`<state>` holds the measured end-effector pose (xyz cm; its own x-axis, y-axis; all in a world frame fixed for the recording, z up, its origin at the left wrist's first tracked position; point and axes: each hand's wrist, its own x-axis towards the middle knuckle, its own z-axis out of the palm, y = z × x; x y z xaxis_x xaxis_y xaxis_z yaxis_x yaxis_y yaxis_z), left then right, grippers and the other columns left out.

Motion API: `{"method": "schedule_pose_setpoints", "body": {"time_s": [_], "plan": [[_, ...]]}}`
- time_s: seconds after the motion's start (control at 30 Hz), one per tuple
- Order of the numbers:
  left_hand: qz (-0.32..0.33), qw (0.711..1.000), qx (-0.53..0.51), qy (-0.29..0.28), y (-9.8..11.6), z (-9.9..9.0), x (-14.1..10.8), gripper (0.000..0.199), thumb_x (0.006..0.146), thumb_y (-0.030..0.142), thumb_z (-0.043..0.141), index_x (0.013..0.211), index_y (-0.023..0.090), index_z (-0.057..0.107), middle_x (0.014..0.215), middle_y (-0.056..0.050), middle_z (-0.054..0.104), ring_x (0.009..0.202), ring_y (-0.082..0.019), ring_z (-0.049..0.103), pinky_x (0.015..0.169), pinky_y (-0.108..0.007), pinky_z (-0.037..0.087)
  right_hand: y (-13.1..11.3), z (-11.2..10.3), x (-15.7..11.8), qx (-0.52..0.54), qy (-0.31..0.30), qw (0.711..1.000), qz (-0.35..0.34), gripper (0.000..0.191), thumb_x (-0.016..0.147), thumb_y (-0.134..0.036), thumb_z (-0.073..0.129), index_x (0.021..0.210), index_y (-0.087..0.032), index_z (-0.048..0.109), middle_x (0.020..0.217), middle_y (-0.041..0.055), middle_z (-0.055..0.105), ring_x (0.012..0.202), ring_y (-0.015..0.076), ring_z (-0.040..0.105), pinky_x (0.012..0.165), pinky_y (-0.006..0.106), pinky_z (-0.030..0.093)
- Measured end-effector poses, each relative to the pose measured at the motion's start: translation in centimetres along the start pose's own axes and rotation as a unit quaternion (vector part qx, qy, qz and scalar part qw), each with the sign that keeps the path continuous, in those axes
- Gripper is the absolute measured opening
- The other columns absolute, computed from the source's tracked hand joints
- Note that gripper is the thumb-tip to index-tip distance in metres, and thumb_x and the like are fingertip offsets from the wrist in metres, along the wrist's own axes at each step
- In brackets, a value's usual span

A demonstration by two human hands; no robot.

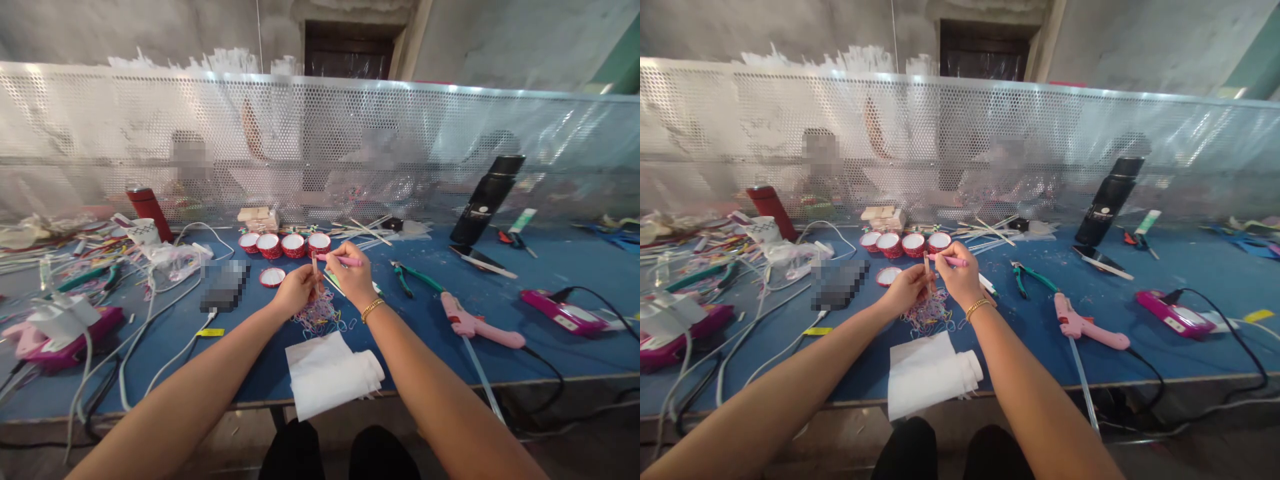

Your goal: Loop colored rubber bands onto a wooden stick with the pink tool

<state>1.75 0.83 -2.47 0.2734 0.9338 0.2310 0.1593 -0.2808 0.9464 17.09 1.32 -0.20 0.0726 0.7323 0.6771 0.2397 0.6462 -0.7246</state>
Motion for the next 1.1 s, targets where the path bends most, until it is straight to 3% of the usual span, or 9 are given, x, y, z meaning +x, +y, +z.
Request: {"method": "schedule_pose_setpoints", "body": {"time_s": [1.1], "plan": [[-0.023,1.000,-0.019,0.010,0.23,0.02,-0.03,0.027,0.086,0.044,0.060,0.080,0.018,0.054,0.063,0.002,0.061,0.044,-0.007,0.046,0.044,-0.020,0.034,-0.34,-0.12,0.06,0.003,0.005,1.000,0.009,0.017,0.083,-0.032,0.062,0.071,-0.023,0.056,0.065,-0.0003,0.065,0.063,0.0172,0.064,0.065,0.028,0.049]]}}
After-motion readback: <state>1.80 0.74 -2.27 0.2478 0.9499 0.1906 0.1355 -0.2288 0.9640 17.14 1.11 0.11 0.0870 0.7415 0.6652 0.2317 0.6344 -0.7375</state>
